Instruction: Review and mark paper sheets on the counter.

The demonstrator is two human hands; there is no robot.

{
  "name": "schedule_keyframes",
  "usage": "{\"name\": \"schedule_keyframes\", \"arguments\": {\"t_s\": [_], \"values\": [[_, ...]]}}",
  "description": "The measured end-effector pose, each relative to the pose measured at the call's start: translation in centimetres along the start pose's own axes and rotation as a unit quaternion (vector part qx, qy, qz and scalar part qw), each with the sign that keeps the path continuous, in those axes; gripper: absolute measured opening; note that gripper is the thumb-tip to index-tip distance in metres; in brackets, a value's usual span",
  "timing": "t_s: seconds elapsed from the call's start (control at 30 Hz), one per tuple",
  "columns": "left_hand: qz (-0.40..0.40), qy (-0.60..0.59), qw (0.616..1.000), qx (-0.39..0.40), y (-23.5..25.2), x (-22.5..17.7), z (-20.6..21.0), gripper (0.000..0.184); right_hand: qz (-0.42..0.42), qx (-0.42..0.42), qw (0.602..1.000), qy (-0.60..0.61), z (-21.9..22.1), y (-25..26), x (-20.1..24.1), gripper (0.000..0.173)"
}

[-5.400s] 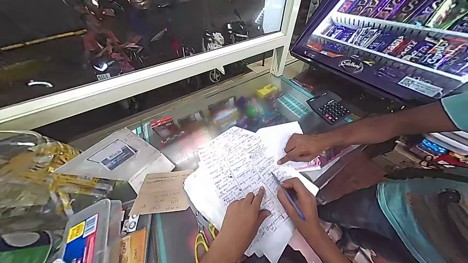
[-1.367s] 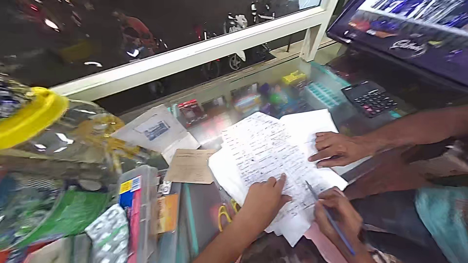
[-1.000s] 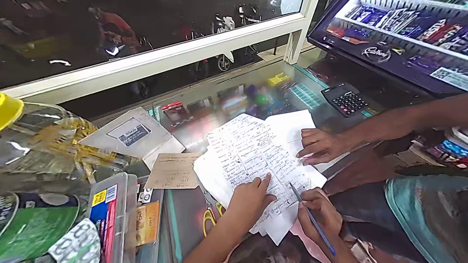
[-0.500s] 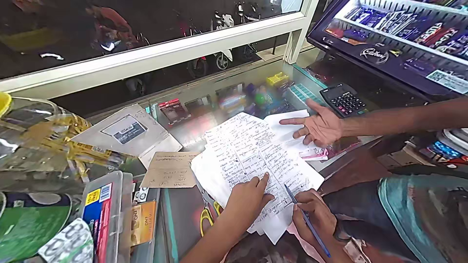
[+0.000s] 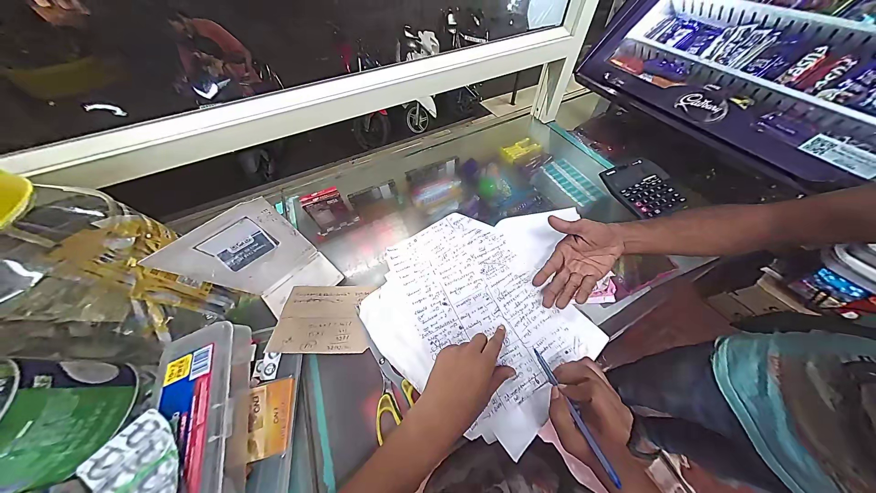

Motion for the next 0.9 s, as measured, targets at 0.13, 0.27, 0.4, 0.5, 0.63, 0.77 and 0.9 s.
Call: {"name": "schedule_keyframes", "arguments": {"t_s": [0.13,0.27,0.4,0.5,0.63,0.77,0.9], "values": [[-0.002,0.000,1.000,0.012,-0.03,0.01,0.15,0.054,0.003,0.002,1.000,-0.001,0.15,-0.03,0.05,0.009],[0.002,0.004,1.000,-0.011,-0.03,-0.11,0.01,0.054,0.001,-0.001,1.000,0.003,0.27,-0.08,0.16,0.010],[0.001,0.000,1.000,-0.006,-0.12,-0.07,-0.05,0.054,-0.004,0.001,1.000,0.007,0.53,-0.03,0.33,0.010],[0.001,0.000,1.000,-0.001,-0.04,-0.13,-0.07,0.054,-0.009,0.007,1.000,0.001,0.60,-0.02,0.47,0.010],[0.003,0.001,1.000,-0.002,-0.02,-0.09,-0.07,0.054,-0.010,0.007,1.000,0.004,0.68,0.05,0.56,0.010],[0.001,0.003,1.000,-0.006,-0.18,-0.05,-0.05,0.054,-0.011,0.006,1.000,0.003,0.76,-0.11,0.68,0.010],[0.003,0.002,1.000,-0.029,0.00,-0.09,-0.13,0.054,-0.003,0.010,1.000,-0.002,0.86,-0.06,0.75,0.010]]}}
Point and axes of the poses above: each hand's wrist, its own y-axis towards the middle knuckle, its own z-axis out of the palm, x = y × z, the point moved 9 cm from there along y, towards the middle knuckle, and after that the axes turned 14 degrees about y, right-handed, at the moved point
